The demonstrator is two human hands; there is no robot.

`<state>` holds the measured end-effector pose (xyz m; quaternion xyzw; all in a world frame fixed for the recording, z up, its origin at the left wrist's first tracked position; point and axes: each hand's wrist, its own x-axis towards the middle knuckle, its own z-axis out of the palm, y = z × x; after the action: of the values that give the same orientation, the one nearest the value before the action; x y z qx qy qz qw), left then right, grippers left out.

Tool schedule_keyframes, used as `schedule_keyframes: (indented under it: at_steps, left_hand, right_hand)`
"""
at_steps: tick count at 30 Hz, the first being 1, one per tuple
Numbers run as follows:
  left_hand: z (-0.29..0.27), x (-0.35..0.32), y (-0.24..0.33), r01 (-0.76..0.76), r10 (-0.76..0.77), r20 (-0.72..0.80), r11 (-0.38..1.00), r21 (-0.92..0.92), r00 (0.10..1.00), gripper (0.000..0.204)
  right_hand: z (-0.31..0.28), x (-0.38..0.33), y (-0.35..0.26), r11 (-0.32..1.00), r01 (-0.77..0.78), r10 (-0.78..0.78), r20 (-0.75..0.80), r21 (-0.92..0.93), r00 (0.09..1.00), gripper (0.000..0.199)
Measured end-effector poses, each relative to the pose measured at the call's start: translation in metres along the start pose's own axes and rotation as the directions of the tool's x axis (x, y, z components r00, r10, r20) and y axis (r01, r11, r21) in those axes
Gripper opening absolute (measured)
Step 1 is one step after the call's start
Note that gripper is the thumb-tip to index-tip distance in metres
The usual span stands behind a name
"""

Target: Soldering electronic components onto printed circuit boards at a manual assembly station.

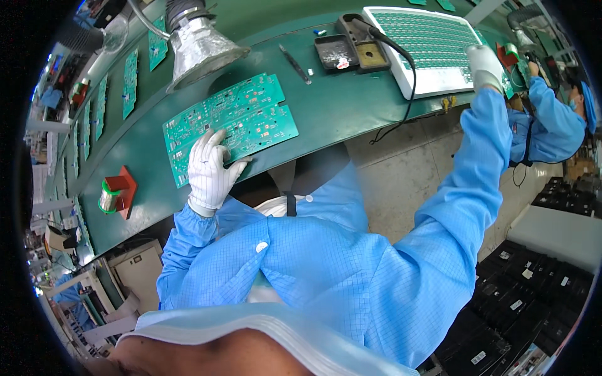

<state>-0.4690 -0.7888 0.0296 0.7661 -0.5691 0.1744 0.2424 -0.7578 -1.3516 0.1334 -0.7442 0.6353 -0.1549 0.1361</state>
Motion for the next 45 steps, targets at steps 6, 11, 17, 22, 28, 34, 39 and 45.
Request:
schedule_keyframes:
  at_steps: [6, 11, 17, 22, 28, 34, 39, 45]
  left_hand:
    - [-0.008, 0.013, 0.032, 0.08, -0.169, -0.109, 0.824, -0.561, 0.98, 0.046]
    - [-0.003, 0.02, 0.039, 0.027, -0.147, -0.145, 0.787, -0.616, 0.978, 0.057]
    - [-0.003, 0.012, 0.022, 0.087, -0.19, -0.156, 0.858, -0.507, 0.969, 0.053]
    - [0.004, 0.009, 0.017, 0.137, -0.264, -0.194, 0.857, -0.496, 0.945, 0.055]
    - [0.012, 0.015, 0.013, 0.136, -0.209, -0.163, 0.918, -0.373, 0.964, 0.055]
    - [0.022, 0.037, 0.003, 0.309, -0.321, 0.006, 0.905, -0.292, 0.947, 0.049]
    - [0.037, 0.051, -0.007, 0.229, -0.229, 0.016, 0.973, 0.023, 0.973, 0.048]
    - [0.04, 0.049, -0.008, 0.298, -0.296, 0.098, 0.955, -0.003, 0.95, 0.055]
  right_hand:
    - [0.04, -0.242, -0.096, 0.494, 0.423, -0.626, -0.026, 0.76, 0.779, 0.031]
    - [0.133, -0.362, -0.15, 0.141, -0.836, -0.774, 0.585, 0.53, 0.24, 0.034]
    - [0.164, -0.384, -0.161, 0.152, -0.932, -0.834, 0.549, 0.329, 0.058, 0.037]
    - [0.145, -0.379, -0.175, 0.303, -0.582, -0.736, 0.573, 0.755, 0.361, 0.036]
    - [0.14, -0.353, -0.192, 0.136, 0.786, -0.965, -0.1, 0.603, 0.244, 0.024]
    - [0.179, -0.276, -0.212, 0.178, 0.858, -0.948, -0.15, 0.483, 0.281, 0.021]
    - [0.225, -0.253, -0.214, 0.124, 0.892, -0.966, -0.154, 0.434, 0.209, 0.022]
    - [0.237, -0.25, -0.209, 0.033, 0.901, -0.958, -0.243, 0.433, 0.153, 0.021]
